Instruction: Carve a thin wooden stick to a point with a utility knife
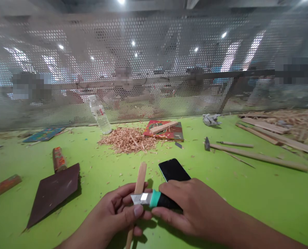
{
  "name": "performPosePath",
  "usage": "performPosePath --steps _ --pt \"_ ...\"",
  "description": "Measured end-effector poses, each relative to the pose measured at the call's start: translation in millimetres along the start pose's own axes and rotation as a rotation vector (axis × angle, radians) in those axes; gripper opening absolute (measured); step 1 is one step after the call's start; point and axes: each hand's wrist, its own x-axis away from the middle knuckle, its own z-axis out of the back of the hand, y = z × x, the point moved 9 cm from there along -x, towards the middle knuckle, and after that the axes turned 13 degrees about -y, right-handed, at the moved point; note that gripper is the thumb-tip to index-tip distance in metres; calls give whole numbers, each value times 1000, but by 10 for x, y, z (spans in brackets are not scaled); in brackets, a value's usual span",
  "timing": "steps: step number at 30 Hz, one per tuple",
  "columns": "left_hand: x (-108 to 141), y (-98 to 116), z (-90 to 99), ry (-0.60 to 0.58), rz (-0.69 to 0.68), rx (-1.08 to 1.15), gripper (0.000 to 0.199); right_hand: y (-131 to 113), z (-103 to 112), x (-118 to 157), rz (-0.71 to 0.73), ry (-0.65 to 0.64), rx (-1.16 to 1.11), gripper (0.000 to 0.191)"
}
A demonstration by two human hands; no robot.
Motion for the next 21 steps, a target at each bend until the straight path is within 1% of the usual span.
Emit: performPosePath --steps 6,13,18,21 --pt "22 -25 -11 -46 5 -3 45 -30 -3 18 39 13 -10 33" --pt "20 -42 12 -36 31 -55 54 -81 19 27 81 78 40 40" --pt "5 -21 0 -32 36 -173 50 -104 31 43 77 118 83 39" --pt "-6 -42 14 -4 32 -113 49 -124 44 52 91 128 78 38"
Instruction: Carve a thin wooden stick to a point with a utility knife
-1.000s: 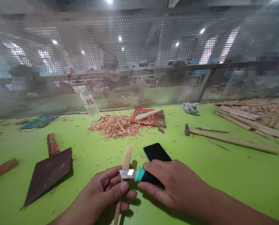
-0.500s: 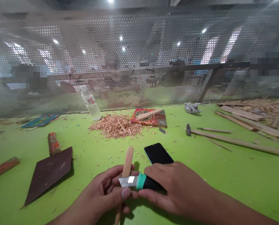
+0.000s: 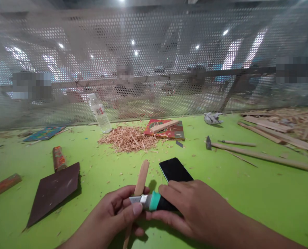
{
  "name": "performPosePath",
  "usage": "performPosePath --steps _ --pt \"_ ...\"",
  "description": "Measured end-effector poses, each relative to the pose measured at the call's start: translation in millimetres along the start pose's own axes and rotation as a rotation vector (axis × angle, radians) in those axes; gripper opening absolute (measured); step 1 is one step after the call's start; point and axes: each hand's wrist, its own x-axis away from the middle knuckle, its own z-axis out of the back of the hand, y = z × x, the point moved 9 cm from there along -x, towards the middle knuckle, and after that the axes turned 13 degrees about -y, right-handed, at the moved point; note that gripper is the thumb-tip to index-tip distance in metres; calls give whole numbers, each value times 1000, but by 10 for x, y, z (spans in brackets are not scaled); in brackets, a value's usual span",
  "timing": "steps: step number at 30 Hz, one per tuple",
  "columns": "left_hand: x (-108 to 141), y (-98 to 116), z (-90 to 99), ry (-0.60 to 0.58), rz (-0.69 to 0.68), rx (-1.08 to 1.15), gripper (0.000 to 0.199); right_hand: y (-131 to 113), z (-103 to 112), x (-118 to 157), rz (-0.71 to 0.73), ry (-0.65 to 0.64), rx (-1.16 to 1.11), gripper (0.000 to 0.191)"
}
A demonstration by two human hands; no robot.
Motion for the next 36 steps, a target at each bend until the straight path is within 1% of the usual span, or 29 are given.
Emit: performPosePath --steps 3,7,10,12,14,16,18,21,25,27,29,31,32,34,36 --pt "10 -15 54 57 -16 88 48 -45 15 -2 38 -19 2 38" --pt "71 17 147 126 35 -18 47 -102 70 6 107 -41 15 41" --pt "134 127 272 241 1 -54 45 -59 140 8 109 -10 -31 48" --pt "141 190 311 273 -31 -44 43 36 151 -8 56 -3 -145 53" --pt "119 241 309 262 -71 -12 39 170 121 -28 -52 -10 -279 54" --pt "96 293 298 252 -112 1 32 310 81 -27 -197 -4 -392 51" --pt "91 334 303 272 -134 -20 28 411 39 -11 -314 -1 -520 44" --pt "93 366 294 296 -132 -80 28 454 -18 -6 -369 -42 -737 37" --pt "105 429 210 241 -148 -144 29 519 -32 4 -410 -80 -1002 43" --pt "130 457 157 189 -116 -163 31 565 4 0 -403 -66 -1091 45" --pt "169 463 91 112 -31 -151 36 610 68 -10 -363 -33 -1147 48" --pt "217 479 -17 0 61 -132 39 630 105 -18 -316 -35 -1203 50" --pt "242 494 -78 -53 107 -142 38 624 112 -20 -291 -51 -1223 50" --pt "286 527 -163 -91 193 -208 40 580 117 -22 -242 -100 -1234 48" --pt "303 486 -323 -185 307 -284 44 510 113 -20 -203 -146 -1221 49"
